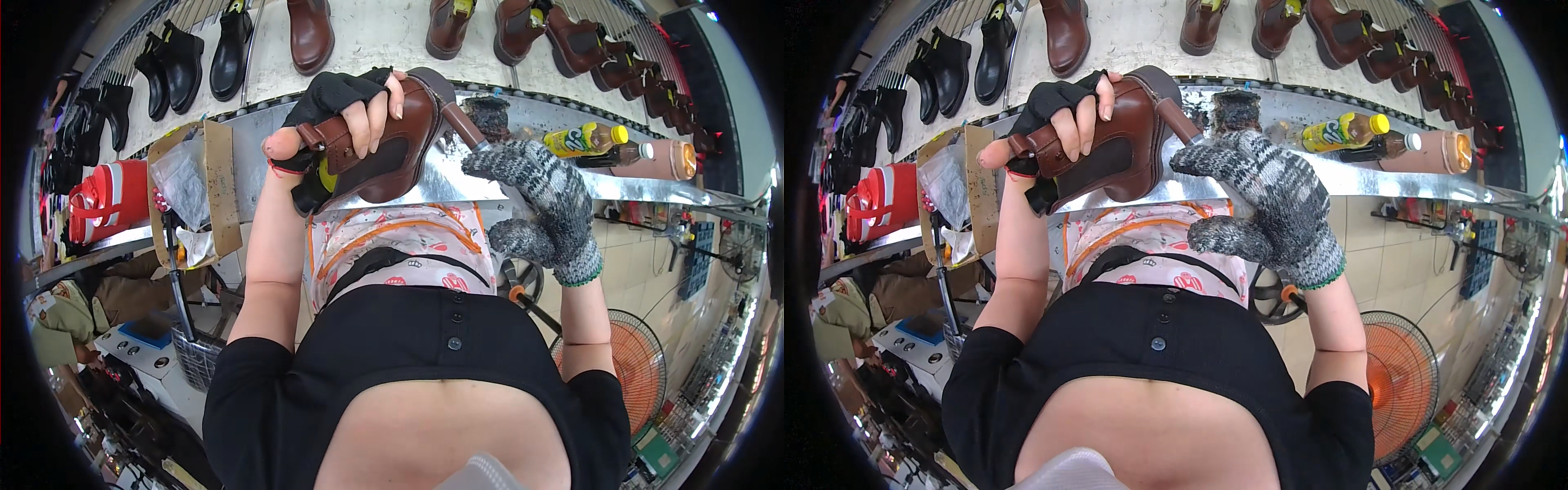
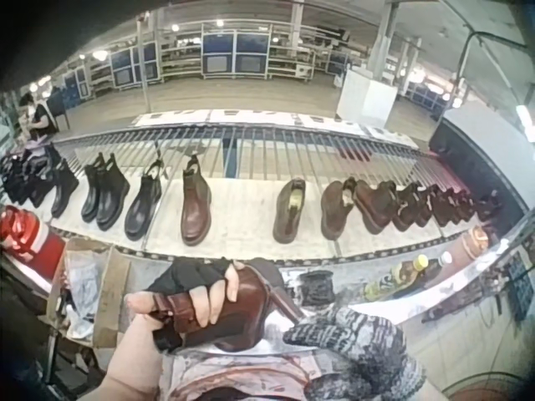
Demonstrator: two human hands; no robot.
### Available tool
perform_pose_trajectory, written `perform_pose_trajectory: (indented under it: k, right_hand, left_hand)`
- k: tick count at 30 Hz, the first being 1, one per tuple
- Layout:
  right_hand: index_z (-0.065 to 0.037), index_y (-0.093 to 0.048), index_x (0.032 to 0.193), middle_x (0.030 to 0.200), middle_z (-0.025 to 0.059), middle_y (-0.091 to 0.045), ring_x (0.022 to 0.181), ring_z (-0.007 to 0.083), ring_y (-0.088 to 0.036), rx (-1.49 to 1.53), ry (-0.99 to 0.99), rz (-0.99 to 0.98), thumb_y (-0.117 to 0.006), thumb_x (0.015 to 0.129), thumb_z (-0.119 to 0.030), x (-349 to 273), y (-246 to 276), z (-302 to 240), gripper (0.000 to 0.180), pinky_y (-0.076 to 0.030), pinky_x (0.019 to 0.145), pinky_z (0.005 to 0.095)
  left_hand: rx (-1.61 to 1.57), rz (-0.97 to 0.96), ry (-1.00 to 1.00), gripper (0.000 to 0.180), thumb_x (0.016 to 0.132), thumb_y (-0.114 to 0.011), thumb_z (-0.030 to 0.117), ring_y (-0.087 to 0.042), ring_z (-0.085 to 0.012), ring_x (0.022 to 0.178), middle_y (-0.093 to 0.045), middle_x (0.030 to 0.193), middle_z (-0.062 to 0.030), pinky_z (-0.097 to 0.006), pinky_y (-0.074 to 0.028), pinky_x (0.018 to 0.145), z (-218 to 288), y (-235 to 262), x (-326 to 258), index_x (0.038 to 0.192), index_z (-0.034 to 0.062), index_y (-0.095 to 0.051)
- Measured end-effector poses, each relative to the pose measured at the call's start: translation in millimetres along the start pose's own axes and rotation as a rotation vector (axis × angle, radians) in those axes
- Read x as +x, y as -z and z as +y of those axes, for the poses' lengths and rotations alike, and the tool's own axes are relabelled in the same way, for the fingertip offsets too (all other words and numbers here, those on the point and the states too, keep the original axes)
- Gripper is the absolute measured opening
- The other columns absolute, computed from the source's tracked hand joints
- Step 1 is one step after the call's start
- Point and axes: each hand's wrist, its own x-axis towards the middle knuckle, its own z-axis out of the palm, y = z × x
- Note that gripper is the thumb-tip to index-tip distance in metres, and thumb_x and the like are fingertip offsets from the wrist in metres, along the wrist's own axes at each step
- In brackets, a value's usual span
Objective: The person polishes brown and black leather boots on a factory assembly line. They use a brush to apply polish to the boots, working on each one individually before placing it back on the conveyor belt. The person also pours liquid polish from a bottle into a small container during the process.
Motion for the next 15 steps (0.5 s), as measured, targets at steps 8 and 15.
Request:
perform_pose_trajectory:
  k: [8,15]
  right_hand:
    - [-0.011,-0.066,0.104,0.103,0.0105,-0.065,0.095,0.0301,-0.061,0.074,0.037,0.021,-0.066,0.067,-0.049,6.2,-1.8,5.3,0.053,-0.047,0.084,0.0383]
    - [-0.011,-0.066,0.103,0.102,0.011,-0.065,0.095,0.0315,-0.062,0.033,0.037,0.013,-0.054,0.066,-0.027,9.2,-1.9,7.9,0.042,-0.047,0.087,0.0395]
  left_hand:
    - [-0.025,-0.022,0.011,0.09,0.052,-0.038,0.096,-0.045,-0.0216,0.091,-0.058,0.067,-0.0025,-0.045,-0.013,0.103,-0.7,0.9,-0.3,0.063,0.0099,-0.063]
    - [0.01,-0.04,-0.014,0.089,0.054,-0.038,0.096,-0.044,-0.0225,0.094,-0.057,0.069,-0.0019,-0.045,-0.012,0.105,-1.9,12.0,-3.2,0.063,0.0105,-0.062]
